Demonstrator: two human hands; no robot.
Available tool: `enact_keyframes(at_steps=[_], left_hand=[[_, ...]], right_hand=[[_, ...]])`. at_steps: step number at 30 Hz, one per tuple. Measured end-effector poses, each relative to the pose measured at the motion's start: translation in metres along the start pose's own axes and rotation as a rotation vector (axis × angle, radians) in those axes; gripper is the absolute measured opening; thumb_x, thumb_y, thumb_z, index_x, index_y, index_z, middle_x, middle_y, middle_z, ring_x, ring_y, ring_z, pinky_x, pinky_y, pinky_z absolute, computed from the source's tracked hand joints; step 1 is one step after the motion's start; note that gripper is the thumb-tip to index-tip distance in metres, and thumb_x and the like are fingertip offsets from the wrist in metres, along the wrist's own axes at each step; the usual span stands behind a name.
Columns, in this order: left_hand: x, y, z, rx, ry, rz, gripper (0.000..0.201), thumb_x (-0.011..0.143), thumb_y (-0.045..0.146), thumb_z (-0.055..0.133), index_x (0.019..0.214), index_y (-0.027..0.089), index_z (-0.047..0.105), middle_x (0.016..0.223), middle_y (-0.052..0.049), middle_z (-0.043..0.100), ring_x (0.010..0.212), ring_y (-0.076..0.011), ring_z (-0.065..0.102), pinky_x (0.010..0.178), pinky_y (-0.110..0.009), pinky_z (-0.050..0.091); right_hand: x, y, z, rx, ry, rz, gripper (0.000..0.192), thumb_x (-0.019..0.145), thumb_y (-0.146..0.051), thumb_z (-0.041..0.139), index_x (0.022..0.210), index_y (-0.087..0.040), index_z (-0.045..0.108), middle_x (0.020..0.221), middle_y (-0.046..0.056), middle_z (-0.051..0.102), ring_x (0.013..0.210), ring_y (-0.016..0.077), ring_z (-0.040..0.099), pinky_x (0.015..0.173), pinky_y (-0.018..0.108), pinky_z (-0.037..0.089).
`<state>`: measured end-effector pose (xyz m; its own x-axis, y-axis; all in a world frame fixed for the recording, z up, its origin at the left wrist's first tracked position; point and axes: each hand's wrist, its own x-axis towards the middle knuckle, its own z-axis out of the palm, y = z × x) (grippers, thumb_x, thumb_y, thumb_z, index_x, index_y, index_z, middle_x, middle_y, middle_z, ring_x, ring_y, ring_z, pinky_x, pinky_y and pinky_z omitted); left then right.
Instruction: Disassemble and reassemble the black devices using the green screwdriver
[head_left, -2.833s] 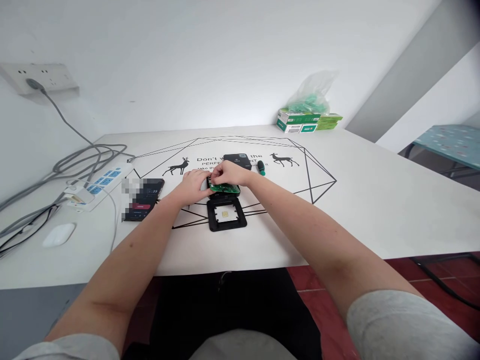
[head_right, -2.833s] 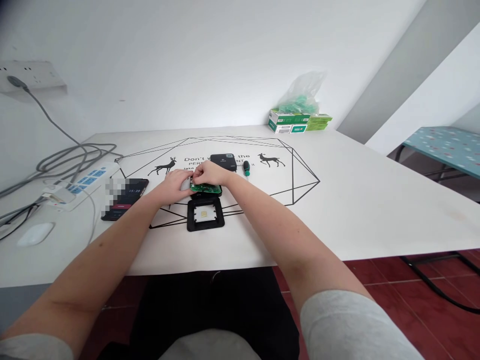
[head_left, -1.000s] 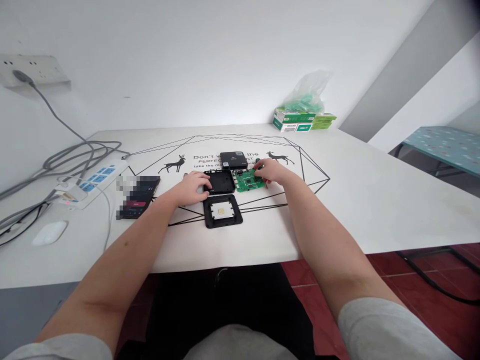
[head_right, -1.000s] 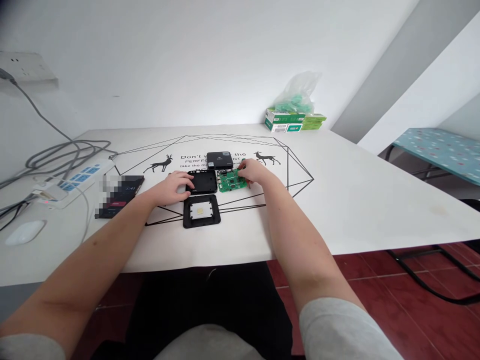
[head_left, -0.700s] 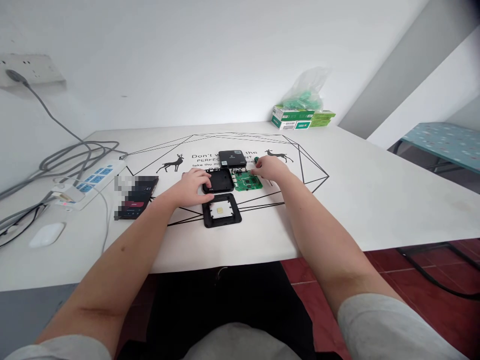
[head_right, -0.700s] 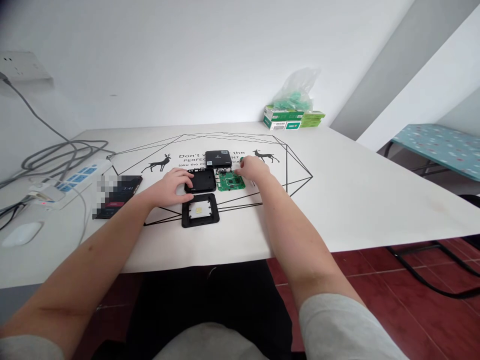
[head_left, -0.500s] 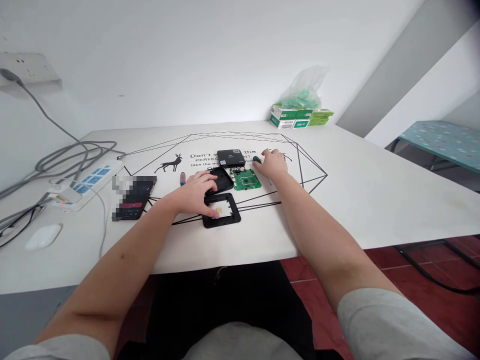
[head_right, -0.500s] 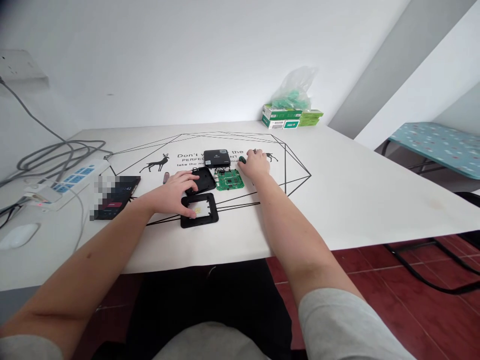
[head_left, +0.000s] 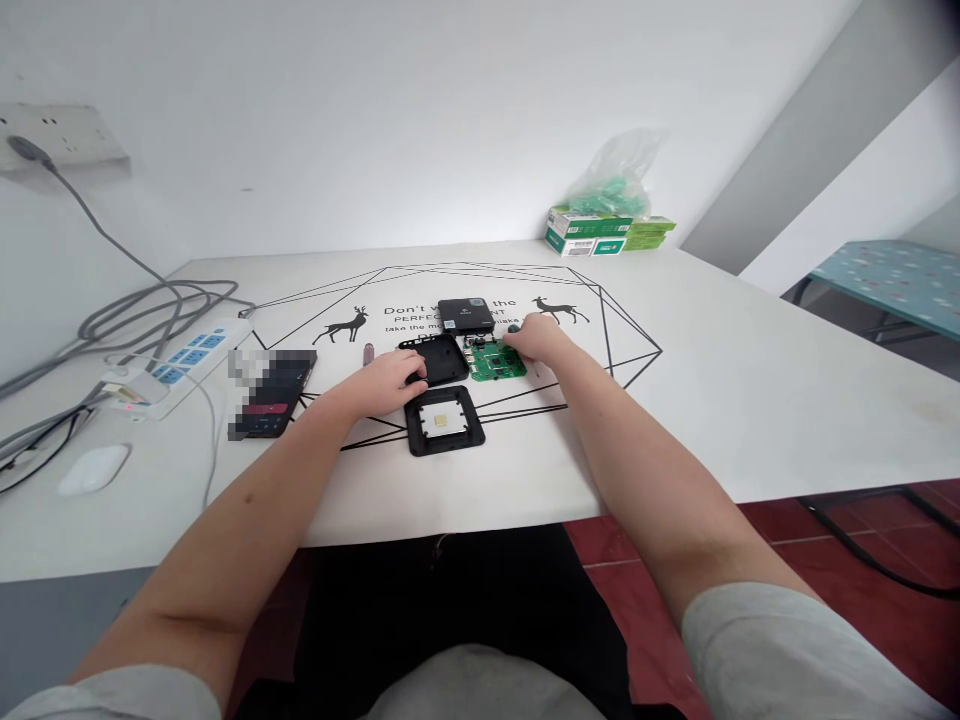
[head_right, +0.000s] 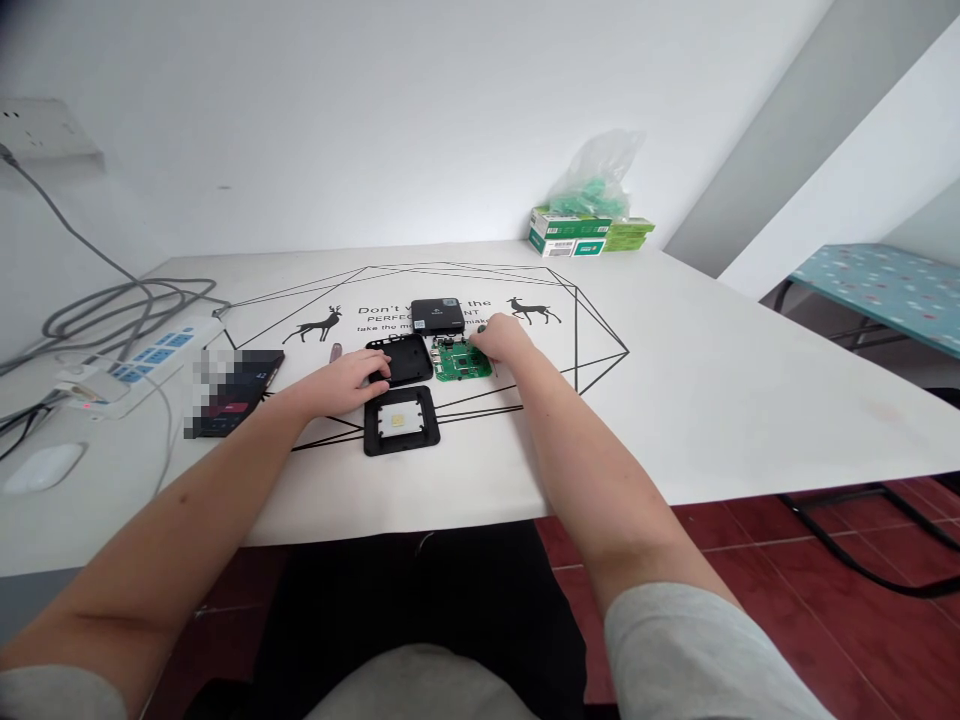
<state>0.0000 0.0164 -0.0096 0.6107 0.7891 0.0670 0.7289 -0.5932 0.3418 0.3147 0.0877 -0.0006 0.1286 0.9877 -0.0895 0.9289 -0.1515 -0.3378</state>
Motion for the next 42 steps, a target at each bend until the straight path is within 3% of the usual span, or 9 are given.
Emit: enact_keyframes(at_steps=[4, 10, 17, 23, 27, 32, 35, 38, 42], left_hand=[[0.002, -0.004, 0.003, 0.028, 0.039, 0.002, 0.026, 0.103, 0.041, 0.052, 0.107, 0.025, 0.073, 0.125, -0.011, 0.075, 0.127, -0.0333, 0.067, 0.117, -0.055, 0.048], [0.002, -0.002, 0.005, 0.045, 0.077, 0.014, 0.026, 0.102, 0.041, 0.057, 0.111, 0.024, 0.074, 0.117, -0.011, 0.075, 0.120, -0.0323, 0.068, 0.114, -0.054, 0.051], [0.002, 0.001, 0.002, 0.096, 0.072, -0.008, 0.028, 0.101, 0.036, 0.052, 0.113, 0.025, 0.075, 0.117, -0.012, 0.075, 0.118, -0.0327, 0.067, 0.111, -0.055, 0.053], [-0.007, 0.033, -0.007, 0.040, 0.068, 0.101, 0.035, 0.094, 0.059, 0.076, 0.102, 0.025, 0.070, 0.142, -0.011, 0.072, 0.153, -0.0410, 0.045, 0.125, -0.059, 0.041], [-0.011, 0.048, -0.004, 0.047, -0.067, 0.107, 0.049, 0.081, 0.067, 0.087, 0.102, 0.026, 0.070, 0.157, -0.013, 0.063, 0.160, -0.0457, 0.036, 0.128, -0.062, 0.036], [-0.009, 0.047, 0.000, 0.051, -0.108, 0.091, 0.040, 0.083, 0.057, 0.087, 0.096, 0.025, 0.067, 0.153, -0.013, 0.066, 0.156, -0.0435, 0.043, 0.125, -0.058, 0.040], [-0.008, 0.045, 0.000, 0.053, -0.098, 0.082, 0.036, 0.082, 0.050, 0.088, 0.093, 0.025, 0.065, 0.155, -0.014, 0.066, 0.158, -0.0435, 0.041, 0.126, -0.058, 0.039], [-0.008, 0.045, -0.002, 0.048, -0.086, 0.087, 0.032, 0.082, 0.043, 0.087, 0.092, 0.025, 0.063, 0.148, -0.013, 0.069, 0.157, -0.0408, 0.046, 0.124, -0.055, 0.040], [-0.009, 0.047, -0.005, 0.043, -0.100, 0.077, 0.028, 0.084, 0.040, 0.084, 0.093, 0.025, 0.061, 0.133, -0.010, 0.074, 0.153, -0.0376, 0.054, 0.121, -0.050, 0.043]], right_hand=[[-0.008, -0.006, -0.003, -0.033, -0.066, -0.033, 0.024, 0.095, -0.032, 0.071, 0.100, -0.010, 0.079, 0.074, 0.015, 0.078, 0.078, 0.0278, 0.074, 0.066, 0.033, 0.053], [-0.014, -0.012, -0.004, -0.070, -0.065, -0.063, 0.042, 0.099, -0.043, 0.071, 0.120, -0.008, 0.074, 0.090, 0.017, 0.082, 0.087, 0.0283, 0.077, 0.072, 0.033, 0.054], [-0.014, -0.012, -0.004, -0.116, -0.153, -0.102, 0.032, 0.094, -0.043, 0.070, 0.098, -0.013, 0.079, 0.081, 0.014, 0.079, 0.084, 0.0297, 0.076, 0.069, 0.036, 0.053], [-0.014, -0.016, 0.000, -0.129, -0.183, -0.105, 0.033, 0.098, -0.044, 0.066, 0.088, -0.014, 0.078, 0.066, 0.013, 0.075, 0.073, 0.0299, 0.075, 0.072, 0.039, 0.055], [-0.014, -0.018, 0.005, -0.129, -0.118, -0.101, 0.036, 0.099, -0.045, 0.064, 0.100, -0.012, 0.079, 0.078, 0.018, 0.079, 0.089, 0.0336, 0.078, 0.077, 0.039, 0.055], [-0.014, -0.018, 0.006, -0.111, -0.044, -0.097, 0.037, 0.097, -0.044, 0.066, 0.110, -0.011, 0.076, 0.106, 0.023, 0.081, 0.100, 0.0349, 0.077, 0.075, 0.037, 0.052], [-0.019, -0.019, 0.002, -0.006, 0.078, -0.162, 0.034, 0.095, -0.045, 0.066, 0.108, -0.014, 0.073, 0.109, 0.019, 0.081, 0.099, 0.0312, 0.074, 0.076, 0.036, 0.051], [-0.029, -0.023, -0.001, 0.269, 0.217, -0.315, 0.034, 0.094, -0.046, 0.067, 0.112, -0.017, 0.070, 0.089, 0.010, 0.078, 0.083, 0.0265, 0.071, 0.077, 0.037, 0.053], [-0.049, -0.034, 0.001, 0.688, 0.166, -0.516, 0.066, 0.097, -0.048, 0.063, 0.155, -0.021, 0.048, 0.073, -0.003, 0.069, 0.051, 0.0200, 0.059, 0.065, 0.041, 0.056]])
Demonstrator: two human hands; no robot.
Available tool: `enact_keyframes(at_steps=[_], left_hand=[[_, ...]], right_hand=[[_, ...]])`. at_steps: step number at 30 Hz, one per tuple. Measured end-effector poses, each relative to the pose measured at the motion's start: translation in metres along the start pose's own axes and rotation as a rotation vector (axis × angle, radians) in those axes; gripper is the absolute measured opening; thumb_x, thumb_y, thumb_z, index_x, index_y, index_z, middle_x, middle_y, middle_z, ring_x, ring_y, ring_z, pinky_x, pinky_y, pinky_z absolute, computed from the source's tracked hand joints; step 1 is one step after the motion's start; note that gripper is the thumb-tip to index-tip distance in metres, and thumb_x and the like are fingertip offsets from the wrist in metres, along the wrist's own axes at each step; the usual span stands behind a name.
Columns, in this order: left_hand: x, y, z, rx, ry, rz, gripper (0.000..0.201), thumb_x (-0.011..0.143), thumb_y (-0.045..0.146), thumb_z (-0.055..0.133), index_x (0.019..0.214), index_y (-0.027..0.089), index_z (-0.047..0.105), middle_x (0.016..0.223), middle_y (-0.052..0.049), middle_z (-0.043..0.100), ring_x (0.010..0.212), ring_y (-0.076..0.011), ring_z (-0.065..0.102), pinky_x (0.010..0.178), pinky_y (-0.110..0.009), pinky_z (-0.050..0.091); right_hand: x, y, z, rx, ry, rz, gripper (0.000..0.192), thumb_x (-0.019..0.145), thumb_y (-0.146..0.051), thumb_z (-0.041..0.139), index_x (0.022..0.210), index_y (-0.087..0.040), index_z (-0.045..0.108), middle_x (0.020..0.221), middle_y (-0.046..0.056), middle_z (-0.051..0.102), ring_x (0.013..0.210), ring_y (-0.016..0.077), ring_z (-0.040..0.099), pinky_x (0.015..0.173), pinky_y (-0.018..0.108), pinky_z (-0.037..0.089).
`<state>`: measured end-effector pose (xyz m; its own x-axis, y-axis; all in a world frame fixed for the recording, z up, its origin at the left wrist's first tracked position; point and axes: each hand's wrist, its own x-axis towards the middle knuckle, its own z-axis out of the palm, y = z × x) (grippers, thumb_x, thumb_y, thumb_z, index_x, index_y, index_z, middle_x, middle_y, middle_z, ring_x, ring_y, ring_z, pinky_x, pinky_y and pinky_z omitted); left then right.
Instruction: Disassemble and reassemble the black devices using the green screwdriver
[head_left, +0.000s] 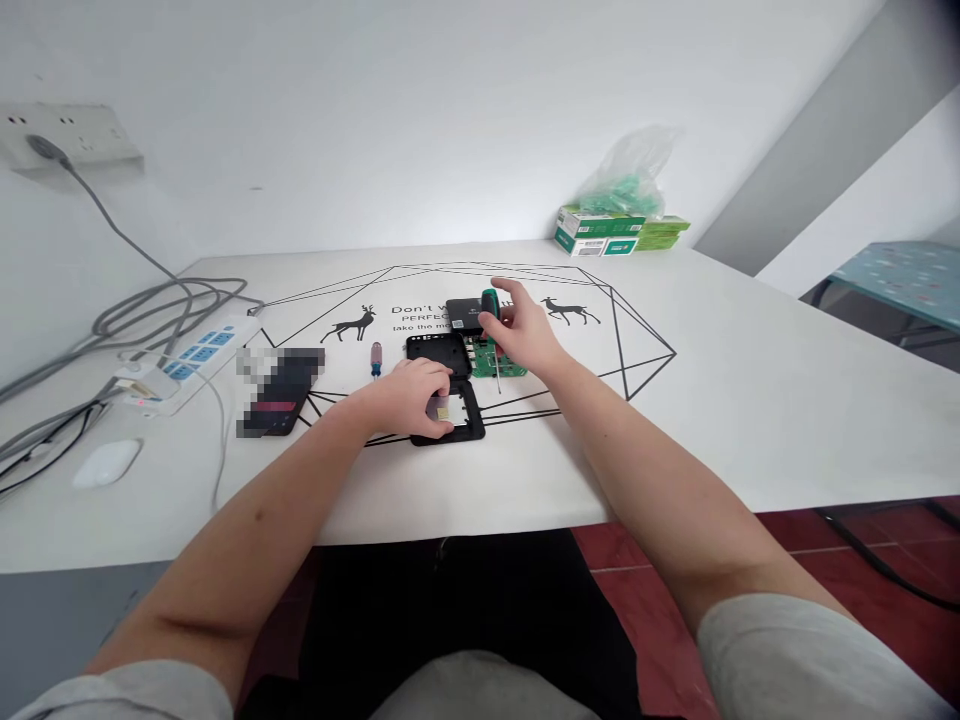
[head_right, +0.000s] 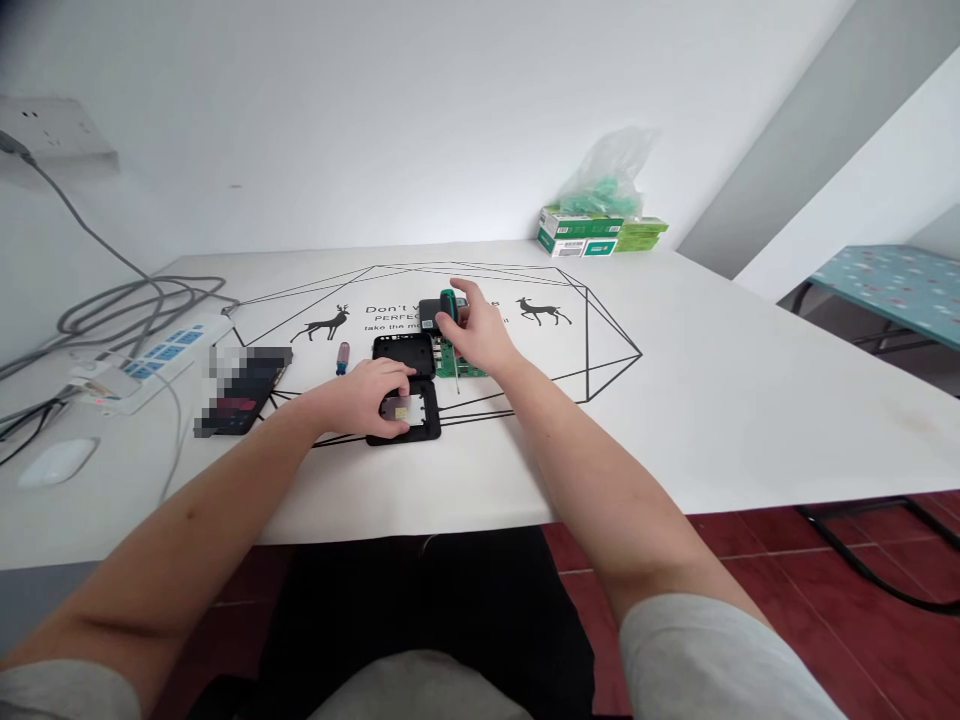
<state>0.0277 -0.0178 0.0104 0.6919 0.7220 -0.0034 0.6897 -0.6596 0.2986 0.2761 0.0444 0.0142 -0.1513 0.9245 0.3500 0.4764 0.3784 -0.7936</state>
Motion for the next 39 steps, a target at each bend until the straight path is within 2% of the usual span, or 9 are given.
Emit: enact_keyframes(at_steps=[6, 11, 15, 21, 24, 29, 33, 36, 39], left_hand=[[0.000, 0.003, -0.002, 0.016, -0.020, -0.008, 0.025, 0.085, 0.040, 0.081, 0.096, 0.024, 0.065, 0.139, -0.011, 0.072, 0.152, -0.0389, 0.055, 0.120, -0.047, 0.045], [0.000, 0.006, -0.006, 0.032, -0.047, -0.036, 0.030, 0.085, 0.045, 0.080, 0.099, 0.023, 0.066, 0.139, -0.011, 0.070, 0.139, -0.0376, 0.062, 0.117, -0.046, 0.046], [0.001, 0.009, -0.009, 0.035, -0.066, -0.057, 0.032, 0.085, 0.047, 0.079, 0.099, 0.022, 0.065, 0.124, -0.008, 0.072, 0.119, -0.0329, 0.067, 0.108, -0.044, 0.050], [0.002, 0.006, -0.006, 0.040, -0.064, -0.055, 0.033, 0.084, 0.048, 0.080, 0.097, 0.022, 0.066, 0.122, -0.009, 0.070, 0.112, -0.0315, 0.066, 0.104, -0.043, 0.050], [0.002, 0.003, -0.005, 0.024, -0.048, -0.032, 0.033, 0.084, 0.051, 0.079, 0.096, 0.022, 0.067, 0.123, -0.008, 0.071, 0.116, -0.0323, 0.065, 0.108, -0.045, 0.049], [-0.001, 0.000, -0.010, 0.031, 0.010, 0.016, 0.042, 0.081, 0.060, 0.082, 0.099, 0.023, 0.072, 0.137, -0.011, 0.070, 0.140, -0.0393, 0.054, 0.121, -0.052, 0.041], [-0.006, -0.002, -0.021, -0.027, 0.021, -0.028, 0.066, 0.081, 0.069, 0.080, 0.132, 0.028, 0.072, 0.155, -0.010, 0.063, 0.152, -0.0409, 0.045, 0.128, -0.057, 0.035], [-0.009, -0.009, -0.029, -0.045, -0.067, -0.147, 0.102, 0.075, 0.075, 0.082, 0.163, 0.031, 0.053, 0.174, -0.011, 0.047, 0.164, -0.0439, 0.031, 0.132, -0.060, 0.030], [-0.011, -0.016, -0.034, -0.017, -0.163, -0.261, 0.128, 0.067, 0.079, 0.085, 0.175, 0.032, 0.035, 0.188, -0.010, 0.021, 0.173, -0.0456, 0.007, 0.137, -0.062, 0.022]], right_hand=[[-0.019, -0.018, 0.018, 0.186, 0.013, -0.245, 0.069, 0.100, -0.068, 0.064, 0.153, -0.029, 0.045, 0.079, -0.003, 0.068, 0.054, 0.0182, 0.064, 0.060, 0.039, 0.060], [-0.026, -0.016, 0.028, 0.186, 0.018, -0.405, 0.066, 0.103, -0.069, 0.062, 0.152, -0.030, 0.043, 0.081, -0.003, 0.065, 0.059, 0.0171, 0.064, 0.057, 0.037, 0.060], [-0.026, -0.010, 0.034, 0.137, -0.008, -0.470, 0.063, 0.105, -0.065, 0.062, 0.153, -0.029, 0.043, 0.080, -0.003, 0.063, 0.059, 0.0164, 0.061, 0.057, 0.036, 0.058], [-0.025, -0.008, 0.036, 0.097, -0.043, -0.520, 0.059, 0.106, -0.063, 0.061, 0.152, -0.030, 0.043, 0.078, -0.004, 0.060, 0.058, 0.0157, 0.059, 0.056, 0.034, 0.054], [-0.026, -0.009, 0.033, 0.101, -0.017, -0.517, 0.059, 0.106, -0.062, 0.061, 0.152, -0.029, 0.044, 0.077, -0.004, 0.060, 0.058, 0.0159, 0.059, 0.056, 0.034, 0.055], [-0.026, -0.009, 0.032, 0.073, 0.005, -0.543, 0.057, 0.106, -0.062, 0.061, 0.150, -0.029, 0.045, 0.079, -0.003, 0.062, 0.057, 0.0154, 0.060, 0.056, 0.033, 0.055], [-0.026, -0.007, 0.033, 0.031, -0.030, -0.573, 0.058, 0.106, -0.064, 0.061, 0.150, -0.029, 0.046, 0.080, -0.004, 0.063, 0.057, 0.0149, 0.059, 0.056, 0.033, 0.055], [-0.027, -0.008, 0.031, 0.045, -0.012, -0.563, 0.060, 0.106, -0.065, 0.060, 0.151, -0.028, 0.045, 0.080, -0.004, 0.062, 0.057, 0.0152, 0.059, 0.058, 0.034, 0.055], [-0.027, -0.009, 0.030, 0.064, 0.010, -0.550, 0.059, 0.107, -0.063, 0.059, 0.152, -0.027, 0.043, 0.081, -0.003, 0.063, 0.056, 0.0147, 0.058, 0.056, 0.034, 0.054]])
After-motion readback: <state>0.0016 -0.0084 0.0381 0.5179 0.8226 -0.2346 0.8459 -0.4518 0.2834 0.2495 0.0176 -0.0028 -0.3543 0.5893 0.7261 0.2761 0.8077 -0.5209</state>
